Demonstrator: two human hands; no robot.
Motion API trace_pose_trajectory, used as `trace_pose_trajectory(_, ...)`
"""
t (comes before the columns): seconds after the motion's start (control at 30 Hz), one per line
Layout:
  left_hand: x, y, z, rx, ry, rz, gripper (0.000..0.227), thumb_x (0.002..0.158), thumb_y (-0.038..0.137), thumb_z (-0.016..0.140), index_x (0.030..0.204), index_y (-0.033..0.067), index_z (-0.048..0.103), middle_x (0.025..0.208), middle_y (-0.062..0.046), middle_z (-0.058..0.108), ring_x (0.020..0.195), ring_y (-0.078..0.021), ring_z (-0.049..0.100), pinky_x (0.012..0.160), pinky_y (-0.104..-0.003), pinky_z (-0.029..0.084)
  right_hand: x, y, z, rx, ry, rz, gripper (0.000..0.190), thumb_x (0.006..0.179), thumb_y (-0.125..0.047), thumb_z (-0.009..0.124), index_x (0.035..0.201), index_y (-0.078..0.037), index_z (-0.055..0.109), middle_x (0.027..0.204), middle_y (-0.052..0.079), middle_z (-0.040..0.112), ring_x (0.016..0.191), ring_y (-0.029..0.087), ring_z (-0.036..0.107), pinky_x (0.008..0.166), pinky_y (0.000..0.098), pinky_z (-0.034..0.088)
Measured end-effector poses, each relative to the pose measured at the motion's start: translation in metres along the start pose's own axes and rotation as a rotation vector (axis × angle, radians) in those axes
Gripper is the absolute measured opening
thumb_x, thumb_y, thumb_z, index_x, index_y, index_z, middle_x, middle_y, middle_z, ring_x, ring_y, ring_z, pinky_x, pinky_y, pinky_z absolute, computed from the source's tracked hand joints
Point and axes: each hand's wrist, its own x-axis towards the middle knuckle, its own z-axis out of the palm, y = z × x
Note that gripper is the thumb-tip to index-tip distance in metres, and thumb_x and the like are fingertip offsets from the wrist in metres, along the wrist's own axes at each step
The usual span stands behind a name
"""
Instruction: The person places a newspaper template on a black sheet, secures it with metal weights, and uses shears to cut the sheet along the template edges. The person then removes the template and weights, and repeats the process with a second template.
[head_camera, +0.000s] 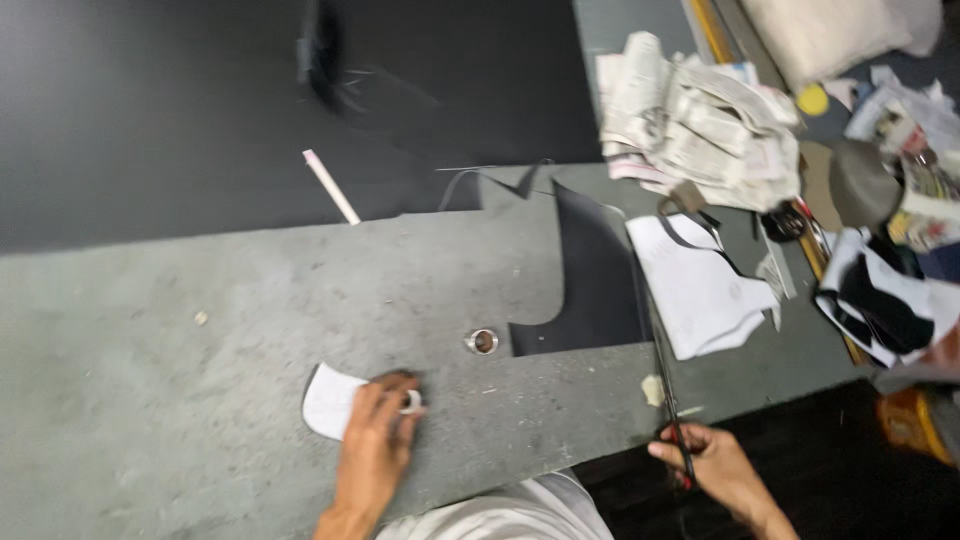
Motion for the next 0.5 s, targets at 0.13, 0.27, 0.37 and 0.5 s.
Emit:
trace_pose_trajectory(0.13, 0.009, 0.03, 0.052, -0.023, -0.169, 0.075, 0.061, 0.079, 0.001, 0.073, 0.136, 0.0083, 0.056, 0.121, -0.015, 0.064, 0.108, -0.0329, 0.063, 0.091, -0.041, 0.053, 0.018, -0.024, -0.023, -0.147, 0.068, 0.094, 0.042, 0.07, -0.031, 0.091, 0.097, -0.001, 0.08, 0.065, 0.009, 0.069, 0.053, 0.018, 0.061, 0.051, 0.0323, 0.047)
trace_pose_trajectory(0.27, 0.017, 0.062, 0.09, 0.004, -0.144, -0.162, 0.083, 0.083, 0.006, 0.075, 0.154, 0.0076, 0.033, 0.118, -0.019, 0.057, 0.101, -0.0359, 0.061, 0.085, -0.044, 0.052, 0.034, -0.057, -0.046, -0.231, 0.199, 0.026, 0.05, 0.065, -0.041, 0.094, 0.092, -0.001, 0.081, 0.072, 0.011, 0.074, 0.06, 0.021, 0.064, 0.057, 0.0343, 0.048)
trace_pose_trajectory(0.37, 0.026, 0.077, 0.103, 0.079, -0.068, -0.226, 0.086, 0.081, 0.01, 0.075, 0.154, 0.0078, 0.03, 0.126, -0.024, 0.049, 0.102, -0.038, 0.06, 0.083, -0.044, 0.053, 0.037, -0.074, -0.062, -0.503, 0.303, 0.038, 0.057, 0.067, -0.048, 0.093, 0.101, -0.005, 0.079, 0.078, 0.013, 0.077, 0.075, 0.027, 0.071, 0.07, 0.0405, 0.053)
trace_pose_trajectory(0.5, 0.039, 0.085, 0.117, 0.162, 0.029, -0.128, 0.069, 0.081, 0.014, 0.075, 0.146, 0.0122, 0.049, 0.126, -0.023, 0.051, 0.101, -0.0378, 0.062, 0.082, -0.044, 0.054, 0.043, -0.083, -0.078, -0.794, 0.274, 0.191, 0.076, 0.072, -0.057, 0.088, 0.127, -0.01, 0.065, 0.099, 0.013, 0.079, 0.104, 0.03, 0.075, 0.091, 0.0451, 0.057)
